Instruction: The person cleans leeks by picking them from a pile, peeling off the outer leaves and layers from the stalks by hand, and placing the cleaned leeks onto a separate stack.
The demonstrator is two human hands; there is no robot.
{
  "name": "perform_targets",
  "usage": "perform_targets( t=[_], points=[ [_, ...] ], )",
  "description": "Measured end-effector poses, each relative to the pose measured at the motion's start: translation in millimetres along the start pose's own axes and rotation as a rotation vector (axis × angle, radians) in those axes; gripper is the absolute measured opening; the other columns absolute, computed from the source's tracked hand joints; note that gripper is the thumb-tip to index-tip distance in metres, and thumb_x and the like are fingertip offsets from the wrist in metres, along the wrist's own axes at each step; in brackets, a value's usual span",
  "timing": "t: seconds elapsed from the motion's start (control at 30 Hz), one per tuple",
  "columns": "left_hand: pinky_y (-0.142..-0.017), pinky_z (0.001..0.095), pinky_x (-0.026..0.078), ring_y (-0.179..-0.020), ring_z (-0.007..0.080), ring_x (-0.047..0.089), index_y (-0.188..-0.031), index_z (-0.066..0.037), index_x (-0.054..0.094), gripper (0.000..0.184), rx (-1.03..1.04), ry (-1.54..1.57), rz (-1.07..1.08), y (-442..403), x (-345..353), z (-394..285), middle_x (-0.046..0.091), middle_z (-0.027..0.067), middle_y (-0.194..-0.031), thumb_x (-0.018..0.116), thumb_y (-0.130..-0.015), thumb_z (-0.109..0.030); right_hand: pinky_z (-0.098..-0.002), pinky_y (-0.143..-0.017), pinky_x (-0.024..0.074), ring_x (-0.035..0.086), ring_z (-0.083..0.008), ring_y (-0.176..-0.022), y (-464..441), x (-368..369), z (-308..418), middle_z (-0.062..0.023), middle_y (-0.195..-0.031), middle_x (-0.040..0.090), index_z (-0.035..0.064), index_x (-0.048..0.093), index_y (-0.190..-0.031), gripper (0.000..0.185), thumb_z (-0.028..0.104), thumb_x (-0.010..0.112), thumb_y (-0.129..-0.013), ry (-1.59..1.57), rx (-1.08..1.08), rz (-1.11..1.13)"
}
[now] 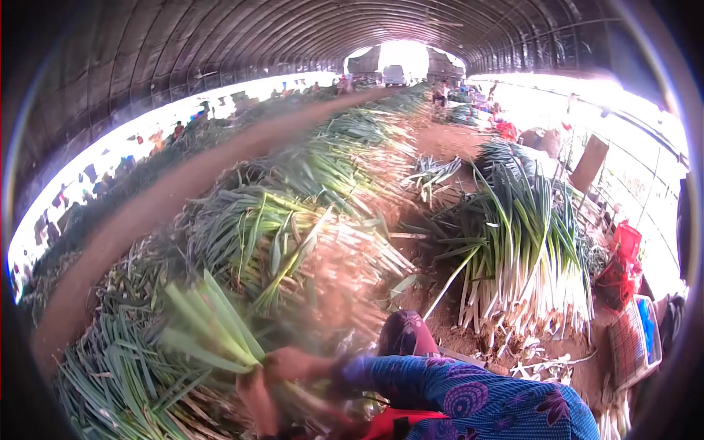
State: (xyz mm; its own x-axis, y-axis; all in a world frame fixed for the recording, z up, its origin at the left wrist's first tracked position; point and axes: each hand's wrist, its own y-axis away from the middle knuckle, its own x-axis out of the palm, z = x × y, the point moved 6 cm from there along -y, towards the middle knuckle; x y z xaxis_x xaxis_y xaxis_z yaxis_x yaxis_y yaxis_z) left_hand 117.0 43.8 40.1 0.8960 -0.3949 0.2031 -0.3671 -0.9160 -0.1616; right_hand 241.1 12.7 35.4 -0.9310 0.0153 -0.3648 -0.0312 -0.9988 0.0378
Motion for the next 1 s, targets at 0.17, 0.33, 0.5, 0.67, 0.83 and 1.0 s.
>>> perform_targets(
  t=[0.17, 0.33, 0.5, 0.67, 0.83, 1.0],
  points=[
    [-0.089, 0.0316, 0.044, -0.104, 0.0215, 0.056, -0.126, 0.007, 0.048, 0.036, 0.095, -0.159, 0.113, 14, -9, 10, 0.056, 0.0144, -0.119, 0.053, -0.094, -0.010, -0.0409, -0.076, 0.0506, 0.065, -0.0288, -0.084, 4, 6, -9, -0.0206, -0.092, 0.067, 0.0003, 0.065, -0.104, 0.034, 0.025, 0.057, -0.082, 0.059, -0.040, -0.099],
    [-0.083, 0.0398, 0.047, -0.102, 0.0275, 0.055, -0.121, 0.000, 0.057, 0.035, -0.026, -0.318, 0.008, 23, -24, 17, 0.059, 0.0168, -0.114, 0.055, -0.095, -0.024, -0.0387, -0.072, 0.0501, 0.064, -0.0271, -0.079, 6, 11, -15, -0.0172, -0.087, 0.068, -0.0010, 0.066, -0.099, 0.032, 0.025, 0.056, -0.083, -0.049, -0.024, -0.094],
    [-0.075, 0.0340, 0.048, -0.091, 0.0208, 0.057, -0.114, 0.003, 0.057, 0.030, 0.024, -0.225, 0.126, 19, -26, 13, 0.059, 0.0107, -0.106, 0.059, -0.094, -0.018, -0.0293, -0.057, 0.0452, 0.053, -0.0116, -0.059, 6, 20, -45, -0.0007, -0.066, 0.055, 0.0018, 0.065, -0.095, 0.034, 0.030, 0.051, -0.084, -0.421, 0.017, -0.083],
    [-0.095, 0.0356, 0.042, -0.109, 0.0247, 0.054, -0.129, 0.003, 0.049, 0.042, -0.122, 0.271, 0.176, 23, -5, -4, 0.055, 0.0142, -0.121, 0.056, -0.094, -0.019, -0.0257, -0.057, 0.0407, 0.047, -0.0108, -0.063, 29, 39, -53, 0.0015, -0.070, 0.048, 0.0041, 0.064, -0.096, 0.035, 0.036, 0.051, -0.088, -0.789, 0.160, 0.013],
    [-0.074, 0.0359, 0.047, -0.088, 0.0236, 0.059, -0.116, 0.002, 0.058, 0.030, -0.059, 0.094, 0.088, 13, -24, 12, 0.062, 0.0121, -0.105, 0.056, -0.091, -0.016, -0.0329, -0.083, 0.0430, 0.052, -0.0179, -0.098, 23, 41, -48, -0.0075, -0.108, 0.055, 0.0053, 0.060, -0.109, 0.031, 0.030, 0.049, -0.093, -0.444, -0.036, 0.027],
    [-0.088, 0.0343, 0.046, -0.100, 0.0206, 0.057, -0.131, 0.000, 0.047, 0.040, -0.033, -0.014, 0.120, 10, -38, 3, 0.060, 0.0108, -0.111, 0.051, -0.096, -0.017, -0.0397, -0.084, 0.0496, 0.059, -0.0290, -0.098, 21, 37, -68, -0.0163, -0.116, 0.057, 0.0022, 0.063, -0.110, 0.026, 0.014, 0.054, -0.089, 0.244, -0.588, -0.124]
  ],
)
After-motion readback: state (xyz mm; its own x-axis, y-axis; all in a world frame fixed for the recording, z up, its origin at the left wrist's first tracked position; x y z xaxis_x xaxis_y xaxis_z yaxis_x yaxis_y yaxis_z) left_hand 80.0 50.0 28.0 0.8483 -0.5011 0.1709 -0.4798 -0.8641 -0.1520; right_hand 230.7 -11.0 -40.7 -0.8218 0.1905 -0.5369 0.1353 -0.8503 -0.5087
